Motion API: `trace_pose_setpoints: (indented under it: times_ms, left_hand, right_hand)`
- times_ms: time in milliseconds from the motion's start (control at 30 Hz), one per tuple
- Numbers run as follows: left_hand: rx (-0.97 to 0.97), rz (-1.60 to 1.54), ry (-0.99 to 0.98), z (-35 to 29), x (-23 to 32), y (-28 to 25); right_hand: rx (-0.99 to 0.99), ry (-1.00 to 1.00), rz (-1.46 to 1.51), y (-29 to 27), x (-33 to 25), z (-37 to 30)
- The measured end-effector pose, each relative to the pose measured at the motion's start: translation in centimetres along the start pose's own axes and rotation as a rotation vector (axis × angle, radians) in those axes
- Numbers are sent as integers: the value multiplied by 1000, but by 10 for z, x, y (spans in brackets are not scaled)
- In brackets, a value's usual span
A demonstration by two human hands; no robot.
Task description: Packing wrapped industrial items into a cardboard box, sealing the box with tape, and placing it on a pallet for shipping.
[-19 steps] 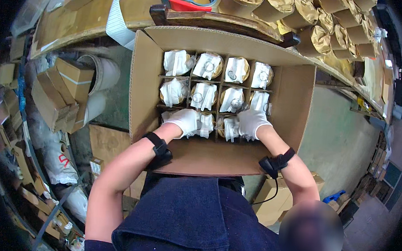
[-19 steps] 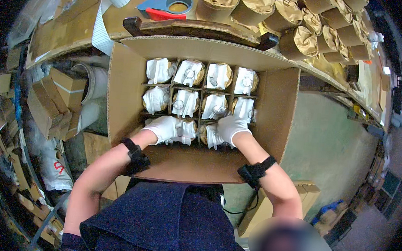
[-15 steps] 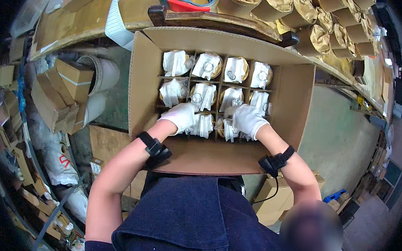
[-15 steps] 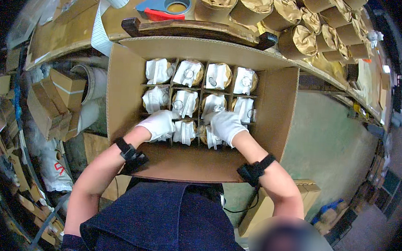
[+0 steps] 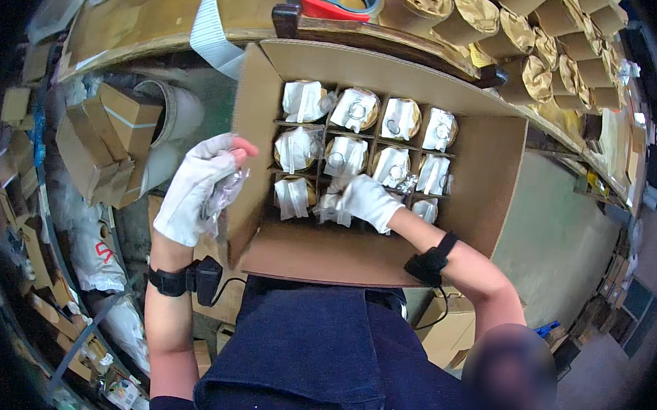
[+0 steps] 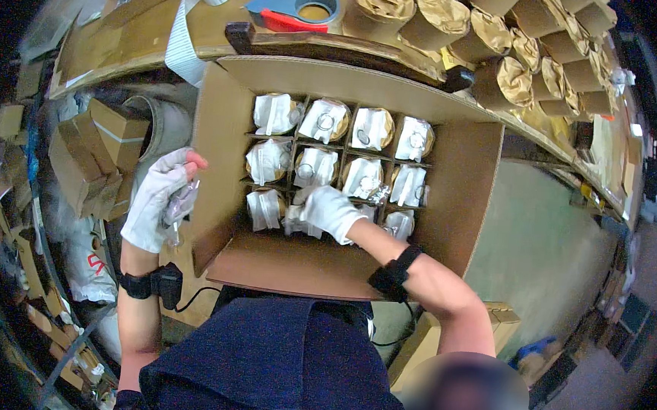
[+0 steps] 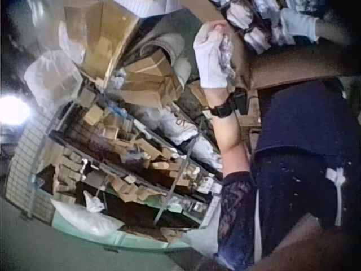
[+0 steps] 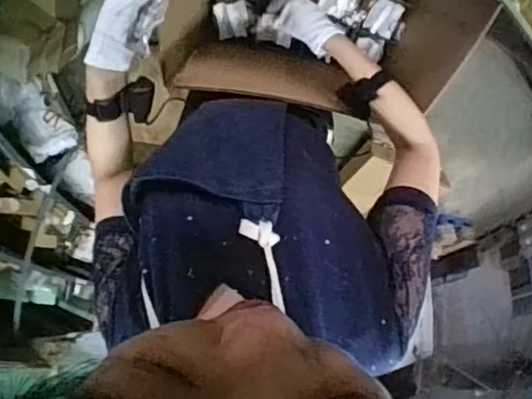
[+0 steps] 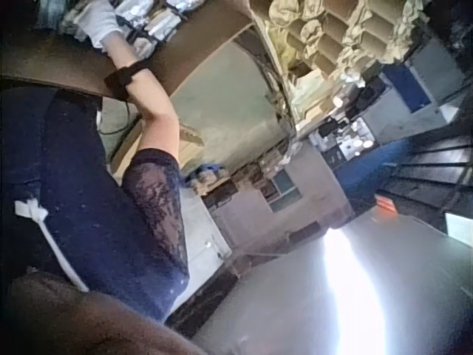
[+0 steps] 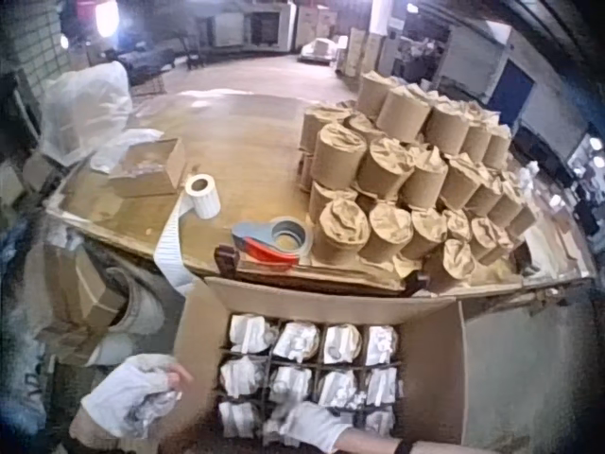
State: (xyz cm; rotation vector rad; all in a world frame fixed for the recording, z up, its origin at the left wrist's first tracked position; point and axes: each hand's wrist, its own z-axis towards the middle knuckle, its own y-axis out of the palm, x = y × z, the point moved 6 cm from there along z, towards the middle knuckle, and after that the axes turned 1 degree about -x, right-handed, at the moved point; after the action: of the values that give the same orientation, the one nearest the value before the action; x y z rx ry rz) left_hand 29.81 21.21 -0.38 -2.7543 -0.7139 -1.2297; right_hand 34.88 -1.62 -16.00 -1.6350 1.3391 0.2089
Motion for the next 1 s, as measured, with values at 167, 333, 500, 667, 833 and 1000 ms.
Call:
trace_pose_setpoints:
  times_ms: [167,333,500,667,833,1000]
  left_hand:
    - [70,-84,21,-9,1,-37]
    - [190,-413,45,-7,-24,-93]
    - [216,-758,-87,21,-28,-140]
    - [299,-663,90,76,56,-160]
    - [303,-306,362,144,207,-200]
    - [415,-442,746,200,321,-207]
  right_hand:
    - [-198,156,571,25,-40,30]
    - [74,187,576,-33,-29,26]
    - [459,331,748,-99,37,-13]
    - [525,448,994,-98,76,-48]
    - [491,423,1021,-83,42,-61]
    - [547,420,813,-83,31,-69]
